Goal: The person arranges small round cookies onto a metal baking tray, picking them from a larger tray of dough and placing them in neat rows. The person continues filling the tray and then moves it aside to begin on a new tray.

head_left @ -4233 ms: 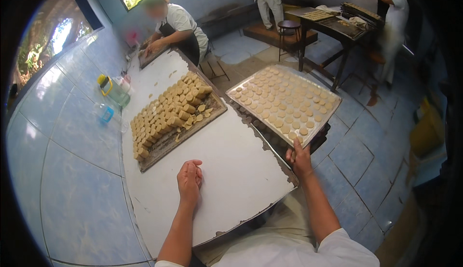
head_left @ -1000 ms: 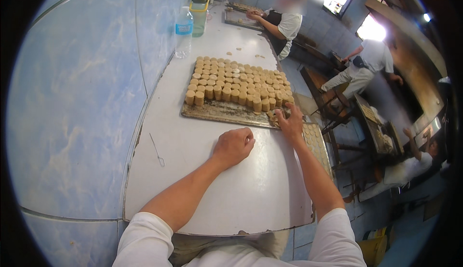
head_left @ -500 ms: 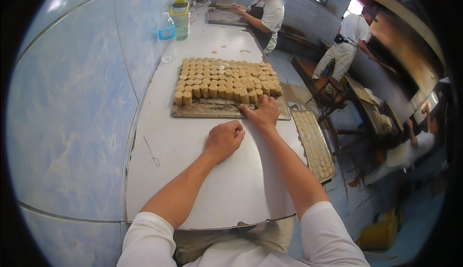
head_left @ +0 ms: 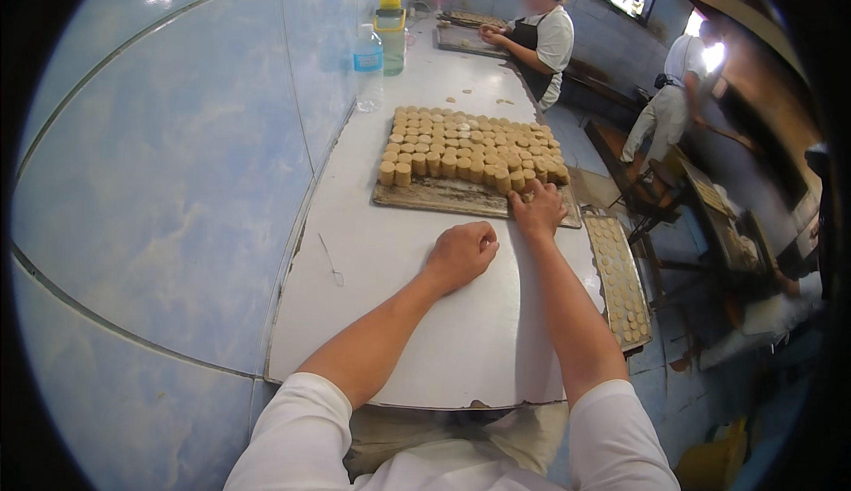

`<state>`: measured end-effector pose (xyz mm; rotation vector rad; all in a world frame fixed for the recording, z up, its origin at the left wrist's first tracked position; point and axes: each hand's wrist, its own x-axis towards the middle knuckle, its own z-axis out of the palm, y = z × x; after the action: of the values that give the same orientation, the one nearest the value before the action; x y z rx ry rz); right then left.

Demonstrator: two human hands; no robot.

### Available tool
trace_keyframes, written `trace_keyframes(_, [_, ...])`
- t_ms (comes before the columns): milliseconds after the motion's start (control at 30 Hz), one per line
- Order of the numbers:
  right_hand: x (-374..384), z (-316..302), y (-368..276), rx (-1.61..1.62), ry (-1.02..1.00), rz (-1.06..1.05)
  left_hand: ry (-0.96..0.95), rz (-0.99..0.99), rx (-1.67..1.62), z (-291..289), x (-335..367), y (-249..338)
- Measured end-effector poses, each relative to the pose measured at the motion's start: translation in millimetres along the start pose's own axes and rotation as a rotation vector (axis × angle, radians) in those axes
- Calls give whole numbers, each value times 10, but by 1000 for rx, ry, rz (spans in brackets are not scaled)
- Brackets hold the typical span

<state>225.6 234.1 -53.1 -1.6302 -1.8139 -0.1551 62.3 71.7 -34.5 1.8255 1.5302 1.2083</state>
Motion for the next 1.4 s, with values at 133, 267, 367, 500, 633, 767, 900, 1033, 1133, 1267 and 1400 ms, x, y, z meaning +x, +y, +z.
trace_keyframes(133, [114,-12,185,66,-226,-22,25,31,-33,6,-4,-3])
trace_keyframes(267, [101,61,324,-16,-46,-110,24,9,-15,15,0,5])
trace_keyframes(367, [87,45,364,-202,100,-209,16,2,-35,11,3,14])
trace_keyframes(500, [153,-99,432,-41,-81,-297,27,0,-17,21,1,23])
trace_keyframes(633, [133,-185,416,35,-194,-303,21,-3,0,35,5,35])
trace_keyframes(767, [102,-230,335,82,-195,-292,-8,-17,32,38,15,59])
trace_keyframes(900, [138,-264,265,37,-222,-306,3,-13,52,57,39,61])
trace_keyframes(1033, [115,-259,279,82,-196,-266,29,-4,-14,40,79,19])
trace_keyframes(1133, [10,-280,403,357,-53,-146,35,-33,-91,9,98,-14])
trace_keyframes(1267, [-198,-362,542,775,-6,82,35,-56,-102,-2,81,-4])
trace_keyframes(1400, [-302,-563,591,1369,-122,552,-11,-69,-8,27,74,40])
